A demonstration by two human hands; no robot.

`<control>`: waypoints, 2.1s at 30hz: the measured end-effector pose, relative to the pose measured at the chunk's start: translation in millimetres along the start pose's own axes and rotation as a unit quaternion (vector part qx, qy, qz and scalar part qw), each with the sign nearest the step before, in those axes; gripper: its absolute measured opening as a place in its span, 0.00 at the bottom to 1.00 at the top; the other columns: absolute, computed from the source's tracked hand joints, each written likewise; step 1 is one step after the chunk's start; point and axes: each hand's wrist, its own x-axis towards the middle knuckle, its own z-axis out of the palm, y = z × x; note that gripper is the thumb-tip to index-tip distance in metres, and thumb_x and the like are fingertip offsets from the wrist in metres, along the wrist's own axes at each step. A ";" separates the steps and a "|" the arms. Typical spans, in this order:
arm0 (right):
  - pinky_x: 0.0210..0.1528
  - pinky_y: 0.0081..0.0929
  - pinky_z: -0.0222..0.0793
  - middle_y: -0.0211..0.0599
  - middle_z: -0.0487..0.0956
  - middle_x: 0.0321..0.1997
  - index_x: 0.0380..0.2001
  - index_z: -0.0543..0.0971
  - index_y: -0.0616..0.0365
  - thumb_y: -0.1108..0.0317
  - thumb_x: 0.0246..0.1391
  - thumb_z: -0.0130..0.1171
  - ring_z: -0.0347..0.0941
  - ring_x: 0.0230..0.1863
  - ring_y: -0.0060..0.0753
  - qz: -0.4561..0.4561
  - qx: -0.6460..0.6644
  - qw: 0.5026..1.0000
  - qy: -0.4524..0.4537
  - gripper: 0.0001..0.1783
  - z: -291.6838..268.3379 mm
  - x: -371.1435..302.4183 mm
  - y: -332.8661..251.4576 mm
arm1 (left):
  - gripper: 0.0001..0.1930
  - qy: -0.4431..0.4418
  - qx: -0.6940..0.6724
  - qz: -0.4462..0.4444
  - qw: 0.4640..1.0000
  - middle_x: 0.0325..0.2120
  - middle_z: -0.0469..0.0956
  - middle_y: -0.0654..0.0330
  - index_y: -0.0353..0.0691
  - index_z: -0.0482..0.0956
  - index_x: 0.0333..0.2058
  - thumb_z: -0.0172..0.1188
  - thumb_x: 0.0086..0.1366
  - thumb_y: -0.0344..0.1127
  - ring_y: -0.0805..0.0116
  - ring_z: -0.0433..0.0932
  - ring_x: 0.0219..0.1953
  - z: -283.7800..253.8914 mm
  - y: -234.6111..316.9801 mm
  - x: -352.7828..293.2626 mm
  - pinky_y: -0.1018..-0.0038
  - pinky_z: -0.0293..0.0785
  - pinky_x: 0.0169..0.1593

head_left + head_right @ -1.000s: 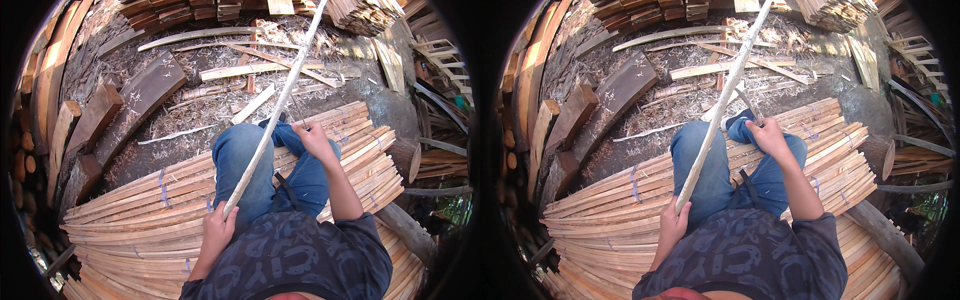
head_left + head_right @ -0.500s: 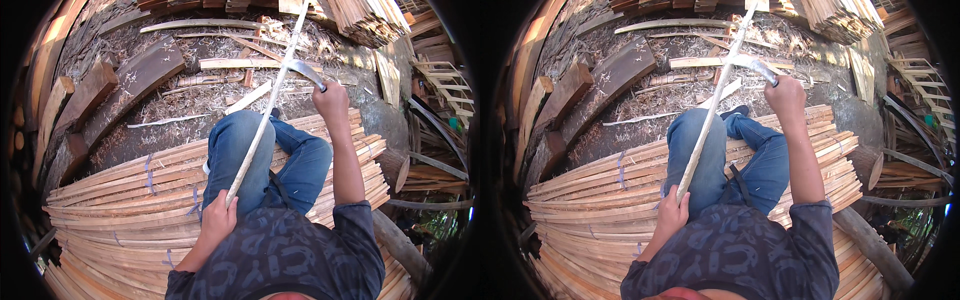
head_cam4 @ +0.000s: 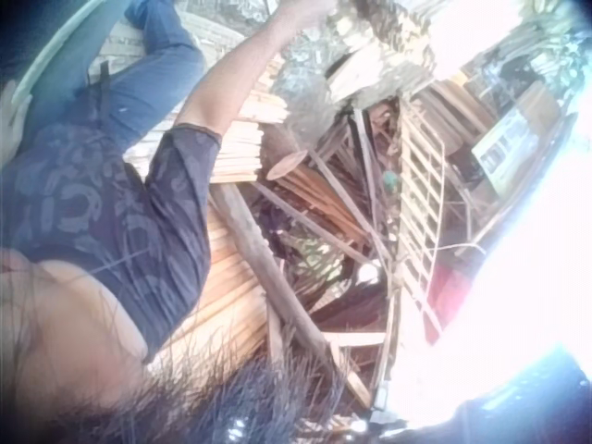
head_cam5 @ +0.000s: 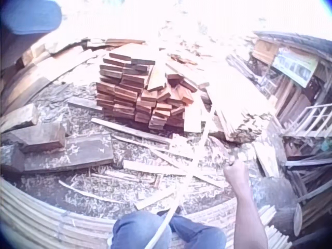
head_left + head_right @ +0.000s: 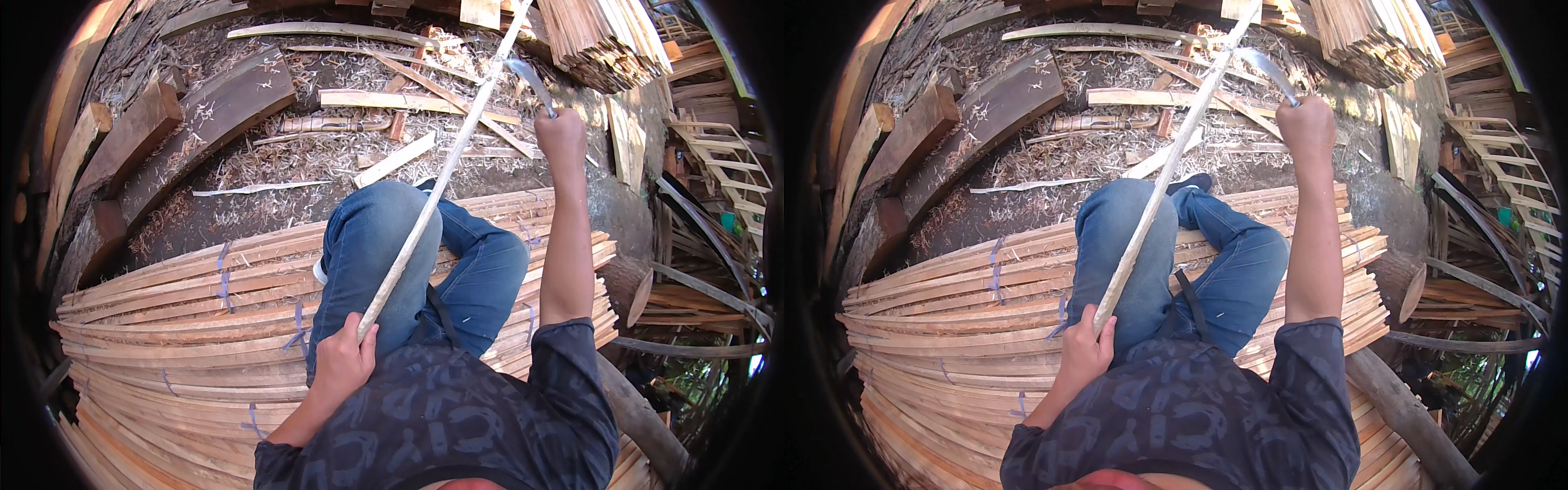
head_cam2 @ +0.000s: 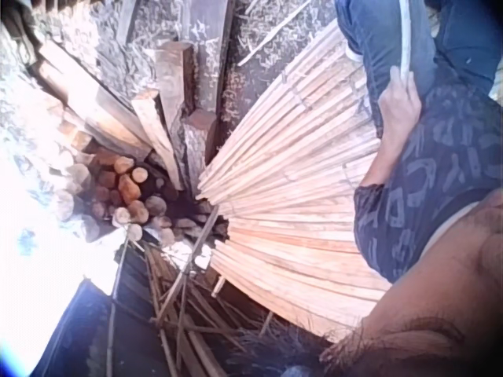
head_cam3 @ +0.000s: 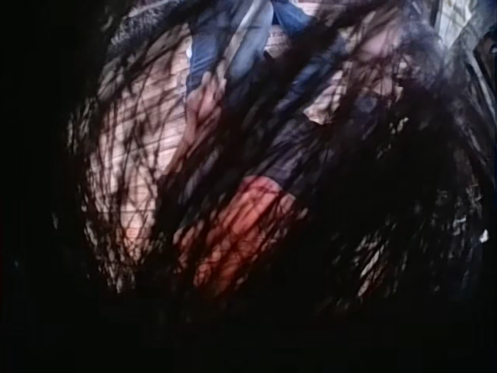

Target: The person sits on the ground and uses a curved knife to shave thin strips from a long wooden stick. They hold the stick with their left hand and pull the knife along its length with their right hand, creating wood shavings.

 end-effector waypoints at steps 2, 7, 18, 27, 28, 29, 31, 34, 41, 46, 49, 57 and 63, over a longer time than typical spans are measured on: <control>0.36 0.47 0.71 0.60 0.78 0.23 0.23 0.81 0.69 0.63 0.50 0.54 0.78 0.30 0.57 0.033 0.003 0.999 0.035 0.16 -11.8 27.6 19.0 | 0.09 0.012 -0.014 0.005 1.000 0.14 0.73 0.49 0.35 0.69 0.34 0.58 0.65 0.34 0.47 0.77 0.19 1.1 -2.8 -1.8 0.59 0.69 0.21; 0.31 0.43 0.72 0.52 0.76 0.16 0.21 0.82 0.61 0.61 0.47 0.59 0.76 0.21 0.53 -0.156 0.061 0.985 -0.038 0.13 -22.3 -80.6 -23.1 | 0.09 0.021 -0.025 -0.032 0.999 0.14 0.73 0.49 0.36 0.69 0.33 0.58 0.65 0.34 0.46 0.77 0.19 0.2 -6.3 -3.8 0.59 0.68 0.22; 0.37 0.43 0.74 0.53 0.80 0.24 0.27 0.83 0.63 0.60 0.46 0.62 0.79 0.30 0.55 -0.126 0.074 0.989 -0.017 0.14 3.6 -40.8 -64.7 | 0.09 0.034 -0.007 -0.047 0.998 0.15 0.74 0.49 0.36 0.69 0.33 0.58 0.65 0.33 0.46 0.76 0.19 2.4 -3.2 -8.9 0.58 0.69 0.22; 0.34 0.42 0.75 0.50 0.79 0.21 0.26 0.83 0.60 0.62 0.43 0.63 0.79 0.26 0.52 -0.187 0.036 0.982 0.010 0.11 -8.9 -31.4 -49.3 | 0.09 0.013 0.015 -0.032 0.999 0.15 0.74 0.49 0.36 0.68 0.33 0.59 0.65 0.34 0.46 0.77 0.19 -1.7 5.9 -2.2 0.58 0.69 0.22; 0.35 0.42 0.75 0.52 0.79 0.21 0.25 0.83 0.61 0.62 0.44 0.62 0.78 0.27 0.53 -0.165 0.042 0.985 0.006 0.12 -7.7 -23.3 -47.0 | 0.09 0.008 0.011 -0.031 0.999 0.15 0.74 0.48 0.36 0.68 0.33 0.59 0.65 0.34 0.46 0.77 0.19 -1.8 10.3 1.9 0.58 0.69 0.22; 0.36 0.43 0.75 0.53 0.79 0.22 0.25 0.83 0.62 0.62 0.45 0.62 0.78 0.27 0.54 -0.150 0.058 0.987 0.002 0.13 -1.5 -14.0 -52.1 | 0.10 0.017 0.018 -0.027 0.999 0.15 0.74 0.48 0.35 0.68 0.33 0.58 0.65 0.34 0.46 0.76 0.19 -1.0 15.1 6.2 0.58 0.68 0.22; 0.35 0.45 0.74 0.57 0.78 0.21 0.21 0.81 0.66 0.62 0.48 0.60 0.77 0.26 0.58 -0.115 0.143 0.982 -0.041 0.15 21.2 -22.0 -60.1 | 0.10 0.034 0.039 -0.028 0.998 0.15 0.74 0.49 0.36 0.68 0.33 0.58 0.65 0.34 0.46 0.76 0.19 1.3 13.8 1.8 0.58 0.68 0.22; 0.20 0.29 0.64 0.39 0.71 0.11 0.24 0.73 0.63 0.66 0.50 0.63 0.71 0.15 0.28 -0.132 0.323 0.936 -0.038 0.12 27.5 -79.5 -54.5 | 0.09 0.047 0.034 -0.042 0.997 0.15 0.74 0.49 0.36 0.68 0.33 0.58 0.66 0.35 0.46 0.77 0.19 -2.0 15.7 1.3 0.58 0.69 0.22; 0.20 0.10 0.53 0.26 0.70 0.23 0.39 0.62 0.57 0.82 0.53 0.56 0.60 0.19 0.08 0.022 0.533 0.804 -0.265 0.16 -4.9 -185.5 -24.1 | 0.07 0.058 -0.071 -0.076 0.993 0.15 0.74 0.50 0.36 0.73 0.32 0.59 0.64 0.33 0.51 0.78 0.19 -16.3 20.0 4.8 0.64 0.68 0.23; 0.23 0.14 0.59 0.32 0.72 0.26 0.41 0.69 0.63 0.83 0.51 0.60 0.65 0.21 0.14 -0.155 0.468 0.842 -0.216 0.15 -16.0 -213.2 -1.8 | 0.11 0.008 -0.127 -0.116 0.985 0.13 0.71 0.52 0.33 0.75 0.28 0.61 0.64 0.35 0.62 0.71 0.14 -30.4 21.6 14.2 0.69 0.64 0.22; 0.22 0.19 0.62 0.36 0.73 0.27 0.42 0.74 0.66 0.81 0.50 0.63 0.69 0.20 0.21 -0.278 0.372 0.866 -0.187 0.15 -29.7 -207.8 -13.3 | 0.14 -0.017 -0.186 -0.131 0.974 0.12 0.66 0.54 0.32 0.75 0.27 0.60 0.65 0.38 0.70 0.63 0.14 -30.8 13.1 12.2 0.70 0.61 0.21; 0.21 0.23 0.63 0.37 0.72 0.21 0.43 0.75 0.68 0.77 0.51 0.64 0.69 0.18 0.25 -0.324 0.319 0.868 -0.199 0.15 -47.0 -199.9 -27.9 | 0.14 -0.003 -0.085 -0.116 0.990 0.16 0.71 0.46 0.32 0.73 0.27 0.59 0.66 0.38 0.49 0.73 0.19 -32.3 29.5 10.3 0.62 0.65 0.24; 0.19 0.25 0.57 0.32 0.67 0.13 0.38 0.73 0.62 0.74 0.53 0.65 0.62 0.14 0.27 -0.247 0.256 0.902 -0.246 0.12 -55.1 -175.8 -18.2 | 0.13 0.039 -0.021 -0.060 0.997 0.18 0.73 0.46 0.34 0.74 0.27 0.59 0.65 0.38 0.45 0.74 0.22 -28.8 28.9 5.8 0.59 0.66 0.25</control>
